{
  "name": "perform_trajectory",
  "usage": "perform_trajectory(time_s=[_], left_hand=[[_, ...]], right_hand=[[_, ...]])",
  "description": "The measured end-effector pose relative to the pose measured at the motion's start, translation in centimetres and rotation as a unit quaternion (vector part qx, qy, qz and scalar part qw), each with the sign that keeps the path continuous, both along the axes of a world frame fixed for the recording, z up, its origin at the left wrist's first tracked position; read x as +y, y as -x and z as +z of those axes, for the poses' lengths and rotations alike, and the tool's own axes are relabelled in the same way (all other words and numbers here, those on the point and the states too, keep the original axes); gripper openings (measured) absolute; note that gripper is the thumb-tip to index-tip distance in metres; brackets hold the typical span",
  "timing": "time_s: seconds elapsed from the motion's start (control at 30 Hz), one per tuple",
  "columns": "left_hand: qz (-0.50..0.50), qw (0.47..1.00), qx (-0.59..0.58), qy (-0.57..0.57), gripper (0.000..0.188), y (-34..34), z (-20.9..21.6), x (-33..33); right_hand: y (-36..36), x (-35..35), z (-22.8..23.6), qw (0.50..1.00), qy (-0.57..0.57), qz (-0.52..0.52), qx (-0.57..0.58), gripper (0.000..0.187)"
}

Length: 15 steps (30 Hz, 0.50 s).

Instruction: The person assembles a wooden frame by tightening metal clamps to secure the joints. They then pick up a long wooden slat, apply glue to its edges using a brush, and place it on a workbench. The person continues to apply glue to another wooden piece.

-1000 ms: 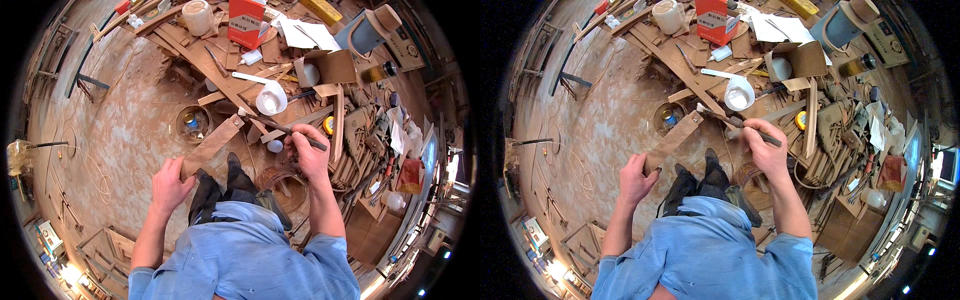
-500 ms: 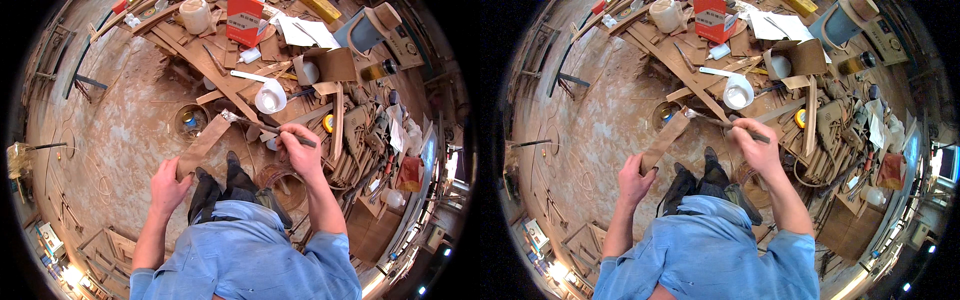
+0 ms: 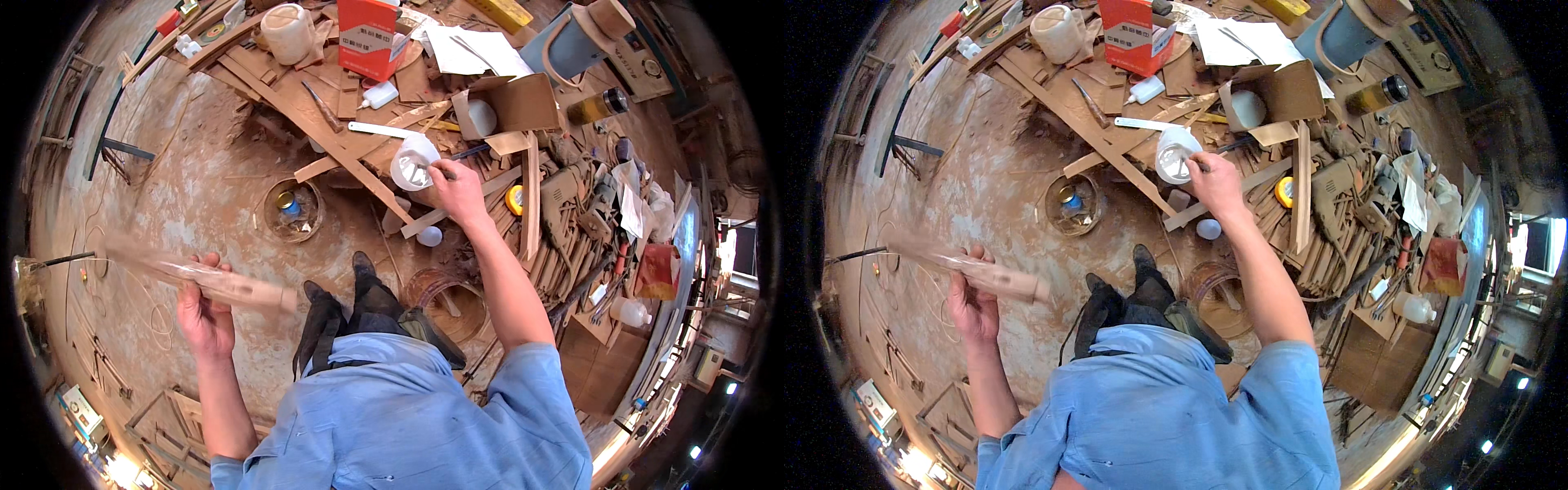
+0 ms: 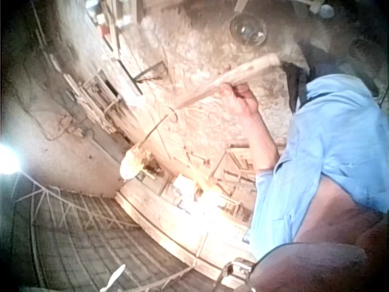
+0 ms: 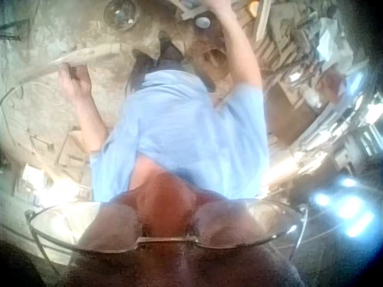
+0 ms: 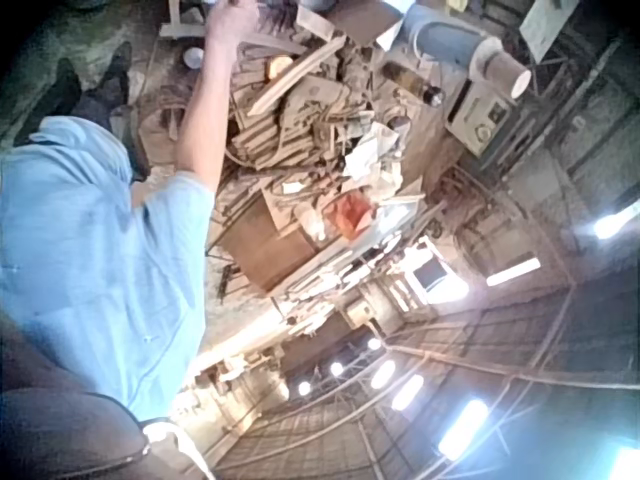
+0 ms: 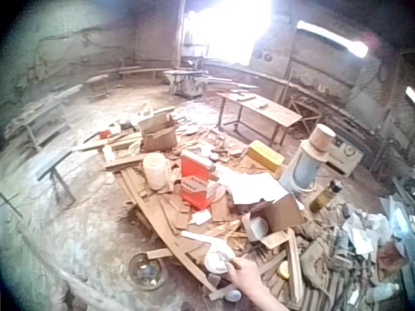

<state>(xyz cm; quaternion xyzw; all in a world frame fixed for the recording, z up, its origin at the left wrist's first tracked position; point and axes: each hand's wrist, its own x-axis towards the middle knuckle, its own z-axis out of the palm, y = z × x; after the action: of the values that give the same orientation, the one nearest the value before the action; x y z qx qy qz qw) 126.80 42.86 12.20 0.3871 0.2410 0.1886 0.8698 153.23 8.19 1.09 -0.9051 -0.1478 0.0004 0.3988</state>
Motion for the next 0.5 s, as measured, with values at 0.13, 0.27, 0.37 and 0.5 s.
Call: perform_trajectory(time_s=[0.13, 0.27, 0.37, 0.5], left_hand=[[0.021, 1.000, 0.012, 0.011, 0.035, -0.7, 0.4, -0.3], [0.044, 0.998, 0.024, 0.037, 0.032, -2.1, -0.6, -0.9], [0.052, 0.997, 0.018, 0.049, 0.031, -2.6, -0.2, -1.1], [0.058, 0.996, 0.002, 0.063, 0.033, -2.9, -0.3, -1.4]], right_hand=[[-0.1, -0.6, 0.6, 0.975, -0.132, -0.079, 0.158, 0.023], [1.1, -2.5, 5.4, 0.849, -0.396, -0.198, 0.289, 0.027], [4.5, -1.0, 10.1, 0.782, -0.524, -0.164, 0.295, 0.019], [8.9, 1.5, 12.4, 0.804, -0.517, -0.068, 0.286, 0.014]])
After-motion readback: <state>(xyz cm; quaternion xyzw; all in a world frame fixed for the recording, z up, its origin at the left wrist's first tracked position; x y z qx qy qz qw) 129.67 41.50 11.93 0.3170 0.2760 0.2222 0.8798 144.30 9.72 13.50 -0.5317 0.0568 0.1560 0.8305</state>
